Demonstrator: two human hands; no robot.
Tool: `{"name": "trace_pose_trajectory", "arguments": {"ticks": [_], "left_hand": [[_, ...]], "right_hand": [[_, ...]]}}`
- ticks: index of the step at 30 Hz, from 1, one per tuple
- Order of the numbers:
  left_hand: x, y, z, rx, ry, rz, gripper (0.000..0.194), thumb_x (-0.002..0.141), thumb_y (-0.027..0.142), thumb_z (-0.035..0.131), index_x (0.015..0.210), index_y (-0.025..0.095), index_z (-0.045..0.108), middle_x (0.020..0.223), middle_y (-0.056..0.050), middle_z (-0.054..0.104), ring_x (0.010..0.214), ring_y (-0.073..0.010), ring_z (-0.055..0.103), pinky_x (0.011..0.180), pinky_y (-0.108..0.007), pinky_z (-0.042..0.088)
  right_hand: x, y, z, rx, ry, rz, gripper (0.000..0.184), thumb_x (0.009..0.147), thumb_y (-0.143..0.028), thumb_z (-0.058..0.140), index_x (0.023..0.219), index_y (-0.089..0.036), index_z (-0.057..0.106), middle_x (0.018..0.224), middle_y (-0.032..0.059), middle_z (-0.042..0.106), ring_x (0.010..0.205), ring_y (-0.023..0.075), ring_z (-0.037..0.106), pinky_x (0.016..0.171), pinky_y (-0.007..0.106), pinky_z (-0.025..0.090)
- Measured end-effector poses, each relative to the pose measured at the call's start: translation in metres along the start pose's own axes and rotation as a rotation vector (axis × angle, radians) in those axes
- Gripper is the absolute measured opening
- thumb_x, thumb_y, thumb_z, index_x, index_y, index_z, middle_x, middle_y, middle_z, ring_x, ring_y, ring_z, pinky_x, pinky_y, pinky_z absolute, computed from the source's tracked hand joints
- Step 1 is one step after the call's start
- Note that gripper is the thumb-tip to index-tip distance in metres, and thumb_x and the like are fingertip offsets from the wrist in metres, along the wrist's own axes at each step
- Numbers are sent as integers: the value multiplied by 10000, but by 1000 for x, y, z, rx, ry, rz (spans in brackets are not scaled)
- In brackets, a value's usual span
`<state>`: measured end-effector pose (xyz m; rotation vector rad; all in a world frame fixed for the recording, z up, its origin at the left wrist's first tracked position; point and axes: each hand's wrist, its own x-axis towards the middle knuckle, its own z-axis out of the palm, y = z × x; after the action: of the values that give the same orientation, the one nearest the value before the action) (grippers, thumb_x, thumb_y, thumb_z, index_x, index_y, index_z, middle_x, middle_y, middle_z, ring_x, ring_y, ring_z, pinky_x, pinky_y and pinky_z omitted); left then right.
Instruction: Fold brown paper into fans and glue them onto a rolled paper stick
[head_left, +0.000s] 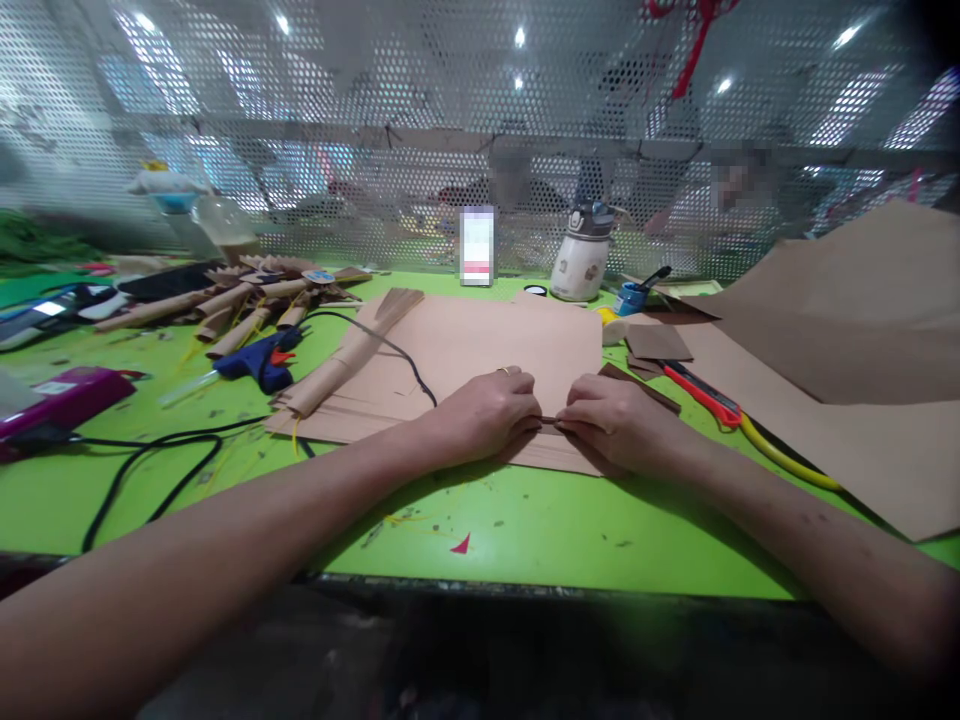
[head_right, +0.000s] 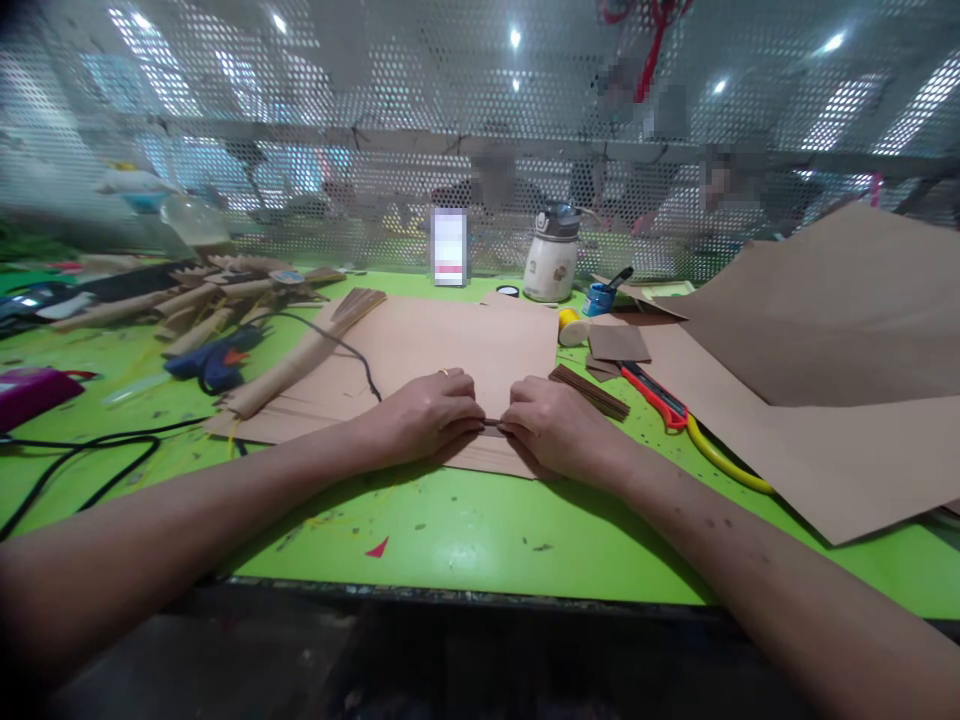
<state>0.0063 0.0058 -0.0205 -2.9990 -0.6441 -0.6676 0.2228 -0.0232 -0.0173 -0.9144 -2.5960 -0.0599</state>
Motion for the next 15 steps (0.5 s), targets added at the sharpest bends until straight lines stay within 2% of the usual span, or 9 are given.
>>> {"name": "trace_pose_trajectory", "arguments": {"ticks": [6,15], "left_hand": [[-2,-6,-1,-149,-48,-100,171,885,234,520,911,133,655,827,-61,565,748,-145,535,688,-267,436],[1,3,1,17,-55,-17,166,880,204,445,804,145,580,800,-50,519,711,-152,486,627,-276,385]], "right_hand": [[-2,-2,1,-41,-11,-31,212,873,-131,489,750,-117,662,756,94,593,715,170,514,631,296,400],[-4,-6,1,-147,-38,-88,182,866,-107,471,790,-122,636,771,97,577,746,194,477,649,321,384]]}}
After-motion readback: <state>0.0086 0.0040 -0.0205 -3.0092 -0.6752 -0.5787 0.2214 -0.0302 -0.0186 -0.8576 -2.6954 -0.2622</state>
